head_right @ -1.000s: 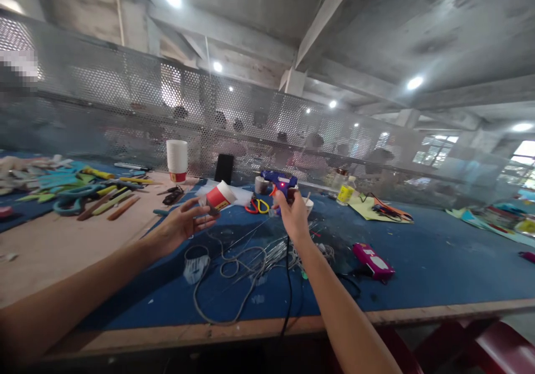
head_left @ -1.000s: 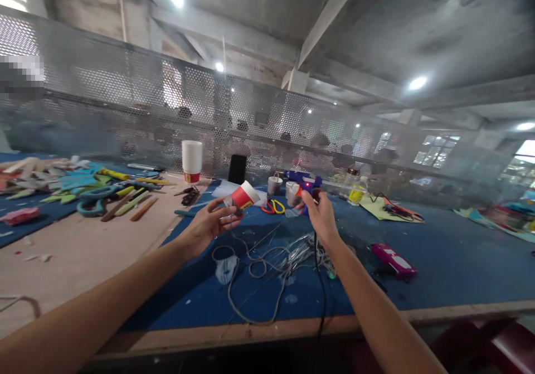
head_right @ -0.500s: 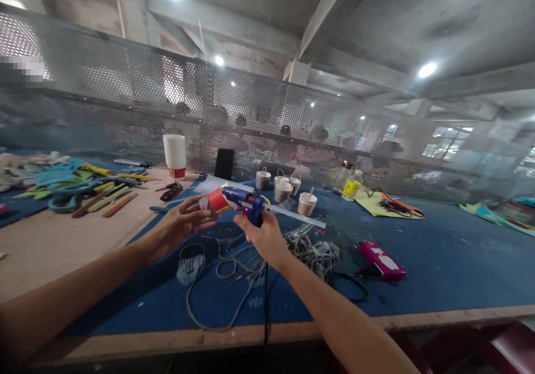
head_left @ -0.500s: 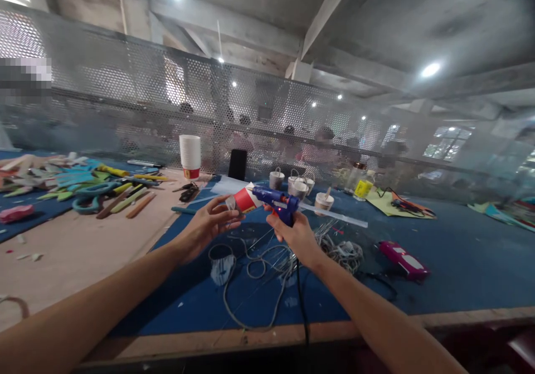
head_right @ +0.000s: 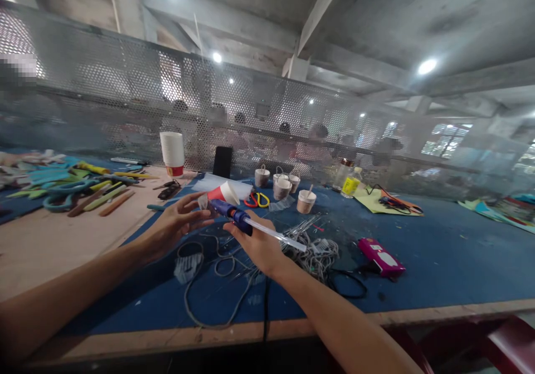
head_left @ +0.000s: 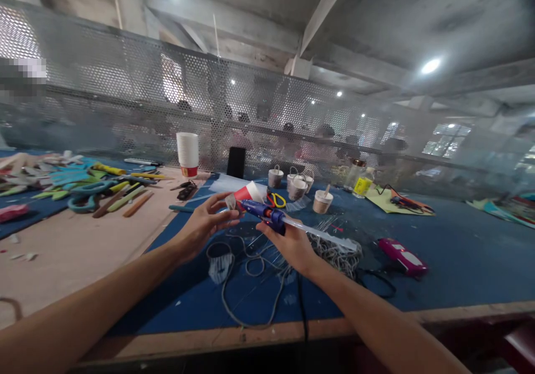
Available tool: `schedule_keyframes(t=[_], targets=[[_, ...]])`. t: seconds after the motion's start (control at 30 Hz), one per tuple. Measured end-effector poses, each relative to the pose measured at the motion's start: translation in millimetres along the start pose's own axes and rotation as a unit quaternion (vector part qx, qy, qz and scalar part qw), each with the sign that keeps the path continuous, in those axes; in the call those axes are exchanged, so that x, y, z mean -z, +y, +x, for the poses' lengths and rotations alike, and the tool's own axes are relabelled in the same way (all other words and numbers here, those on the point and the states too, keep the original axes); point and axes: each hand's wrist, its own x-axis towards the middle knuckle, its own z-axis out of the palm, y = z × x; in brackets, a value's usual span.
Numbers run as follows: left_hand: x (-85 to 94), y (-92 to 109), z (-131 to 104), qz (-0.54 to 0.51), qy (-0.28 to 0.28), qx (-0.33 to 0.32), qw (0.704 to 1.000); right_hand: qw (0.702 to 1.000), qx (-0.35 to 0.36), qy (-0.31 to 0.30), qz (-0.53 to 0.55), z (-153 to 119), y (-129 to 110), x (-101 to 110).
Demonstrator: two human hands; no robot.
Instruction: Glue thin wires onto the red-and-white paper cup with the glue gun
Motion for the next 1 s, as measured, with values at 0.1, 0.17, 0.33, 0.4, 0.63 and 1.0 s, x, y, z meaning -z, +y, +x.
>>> schedule_keyframes(t=[0.1,0.17,0.33,0.4,0.63,1.0], targets=[[-1.2,1.4,-1.5,0.006,-0.001,-0.003,1.0,1.0,-0.002,0.0,-0.017,0.4,1.8,-0.4],[-1.2,1.8,-1.9,0.009,0.0,-0.007,1.0,1.0,0.003,0.001,-0.026,0.7,2.4,-0.4],[-0.6,1.2,-1.6,0.017,0.003,-0.015,1.0,0.999,0.012,0.001,-0.043,1.2,2.4,0.4],[-0.8,1.0,-1.7,0.024,0.002,-0.018,1.0,0.999,0.007,-0.001,-0.048,1.2,2.0,0.9],[-1.1,1.1,-2.7,0.037,-0.008,-0.013,0.999,0.998,0.005,-0.003,-0.056,1.4,2.0,0.6],[0.3,-1.6,-0.5,0.029,0.0,-0.011,1.0,0.997,0.019,-0.005,-0.071,1.6,2.6,0.4]])
